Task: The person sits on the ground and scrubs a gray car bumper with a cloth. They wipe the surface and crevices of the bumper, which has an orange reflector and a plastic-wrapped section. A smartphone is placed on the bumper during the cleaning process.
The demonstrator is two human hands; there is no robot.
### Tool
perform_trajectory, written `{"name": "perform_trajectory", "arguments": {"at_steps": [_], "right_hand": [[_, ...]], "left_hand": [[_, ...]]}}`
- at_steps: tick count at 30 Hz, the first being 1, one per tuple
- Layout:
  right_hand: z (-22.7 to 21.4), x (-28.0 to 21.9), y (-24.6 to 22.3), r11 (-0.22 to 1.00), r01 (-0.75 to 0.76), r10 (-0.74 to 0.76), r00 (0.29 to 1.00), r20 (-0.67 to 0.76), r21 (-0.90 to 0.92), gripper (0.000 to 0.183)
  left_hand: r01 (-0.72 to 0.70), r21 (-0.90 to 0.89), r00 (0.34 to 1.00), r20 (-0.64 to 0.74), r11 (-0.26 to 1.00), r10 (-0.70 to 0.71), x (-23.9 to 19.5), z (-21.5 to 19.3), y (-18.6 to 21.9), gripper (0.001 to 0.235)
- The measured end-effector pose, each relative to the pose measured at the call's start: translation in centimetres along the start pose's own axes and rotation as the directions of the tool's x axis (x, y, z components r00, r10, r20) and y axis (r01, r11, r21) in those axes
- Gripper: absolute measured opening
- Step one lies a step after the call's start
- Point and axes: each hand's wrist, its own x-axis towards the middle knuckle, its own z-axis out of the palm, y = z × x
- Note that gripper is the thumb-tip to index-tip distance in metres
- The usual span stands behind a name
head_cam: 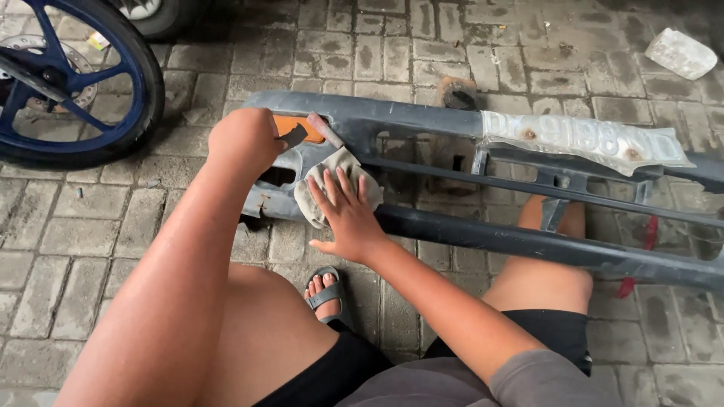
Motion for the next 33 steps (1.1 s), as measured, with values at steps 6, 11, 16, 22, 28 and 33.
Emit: {"name": "perform_trajectory", "arguments": {"at_steps": [6,11,16,22,28,33], "right_hand": [[-2.5,-1.5,-0.7,0.927,-0.104,0.189,0.960,-0.208,0.360,0.107],[-3.9,-3.5,1.0,0.795,-0.103,0.319,0.910,-0.266,0.598,0.093],[-2.1,-5.7,5.8,0.734,-0.251,0.425,0.895,-0.138,0.631,0.041],[-3.5,-11.3,9.4,0.835,-0.350,0.492,0.820,-0.293,0.424,0.028],[-4.2,-20.2,18.6,0.823,-0.551,0.518,0.632,-0.577,0.135,0.051],[-7.1,-25.3,23.8,0.802,-0.572,0.189,0.517,-0.835,-0.172,0.029]], "left_hand": [[-0.113,-0.157,0.991,0.059,0.981,0.123,-1.0,-0.3,3.2,0.031],[-0.243,-0.223,0.931,0.221,0.944,0.292,-1.9,1.0,6.6,0.031],[-0.320,-0.265,0.856,0.329,0.909,0.398,-3.3,2.7,9.3,0.031],[-0.460,-0.143,0.819,0.313,0.877,0.481,-2.3,6.6,10.3,0.047],[-0.610,0.215,0.776,0.360,0.763,0.518,-2.2,10.3,10.5,0.076],[-0.676,0.500,0.736,0.408,0.542,0.541,-3.6,12.8,11.5,0.089]]}}
